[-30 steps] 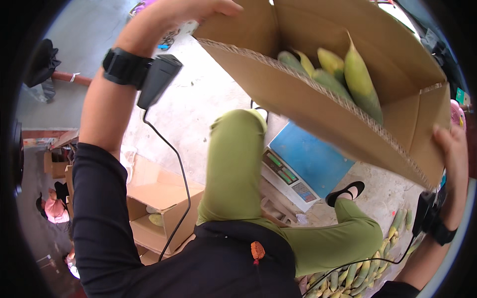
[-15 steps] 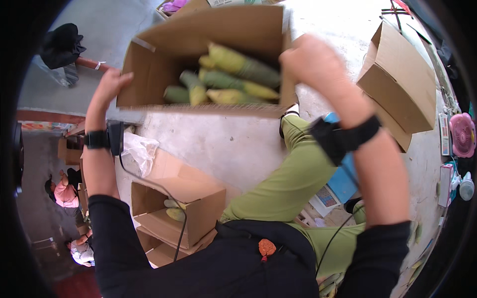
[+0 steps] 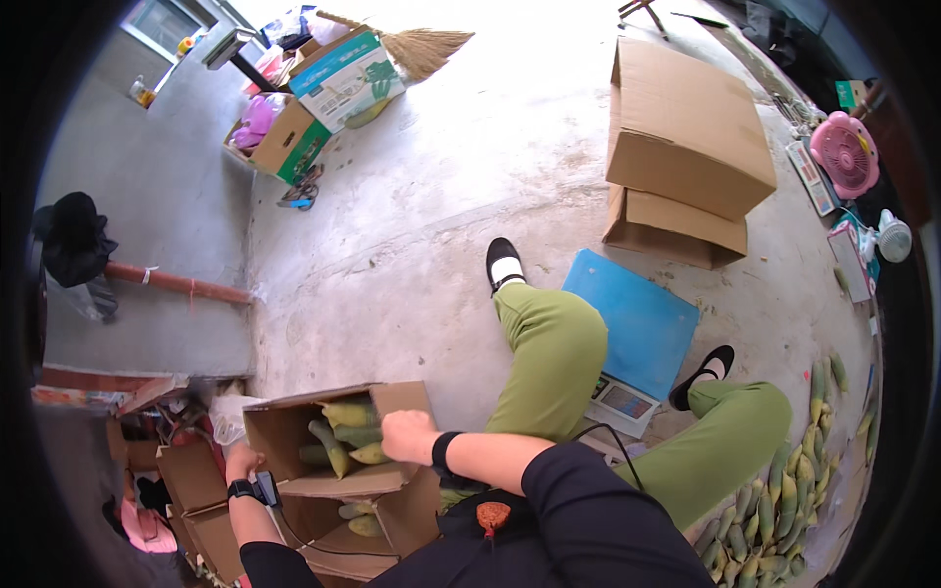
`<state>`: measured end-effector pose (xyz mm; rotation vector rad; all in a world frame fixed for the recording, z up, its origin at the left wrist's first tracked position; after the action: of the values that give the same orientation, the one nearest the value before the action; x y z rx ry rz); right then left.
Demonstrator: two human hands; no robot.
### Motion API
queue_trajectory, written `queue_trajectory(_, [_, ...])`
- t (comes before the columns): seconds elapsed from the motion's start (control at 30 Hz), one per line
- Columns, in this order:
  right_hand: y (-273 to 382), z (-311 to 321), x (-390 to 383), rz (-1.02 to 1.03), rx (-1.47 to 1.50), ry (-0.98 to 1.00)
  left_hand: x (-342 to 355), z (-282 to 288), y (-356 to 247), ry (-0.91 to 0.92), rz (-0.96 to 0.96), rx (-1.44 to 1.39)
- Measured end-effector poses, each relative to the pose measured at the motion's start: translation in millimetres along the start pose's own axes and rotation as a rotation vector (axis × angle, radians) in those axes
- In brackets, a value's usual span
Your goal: Picking produce from piles on the floor, weighing them on a scale, and placing them into cardboard boxes.
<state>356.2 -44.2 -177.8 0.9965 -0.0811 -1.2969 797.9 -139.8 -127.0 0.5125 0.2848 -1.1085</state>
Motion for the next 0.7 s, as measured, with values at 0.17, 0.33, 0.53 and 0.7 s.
queue_trajectory(0.17, [-3, 30, 1, 0.076, 0.051, -0.007, 18, -34, -22, -0.138, -0.034, -0.055])
queue_trajectory(0.33, [-8, 123, -24, 0.152, 0.09, -0.235, 51, -43, 67, -0.295, 0.027, -0.097])
queue_trajectory(0.53, [-68, 240, -118, 0.158, 0.127, -0.445, 56, -37, 57, -0.16, 0.085, -0.199])
queue_trajectory(0.7, [-172, 299, -208, -0.09, 0.245, -0.668, 30, 57, -33, -0.511, -0.15, -0.165])
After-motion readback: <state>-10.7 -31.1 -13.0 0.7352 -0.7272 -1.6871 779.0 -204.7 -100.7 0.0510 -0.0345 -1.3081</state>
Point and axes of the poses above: each hand's wrist, its own x-axis towards the middle knuckle, its own z-axis out of the back of the hand, y = z × x, the point moved 9 cm from there along x, towards the middle knuckle, and after that the axes turned 14 degrees about -x, right-handed, at the moved point
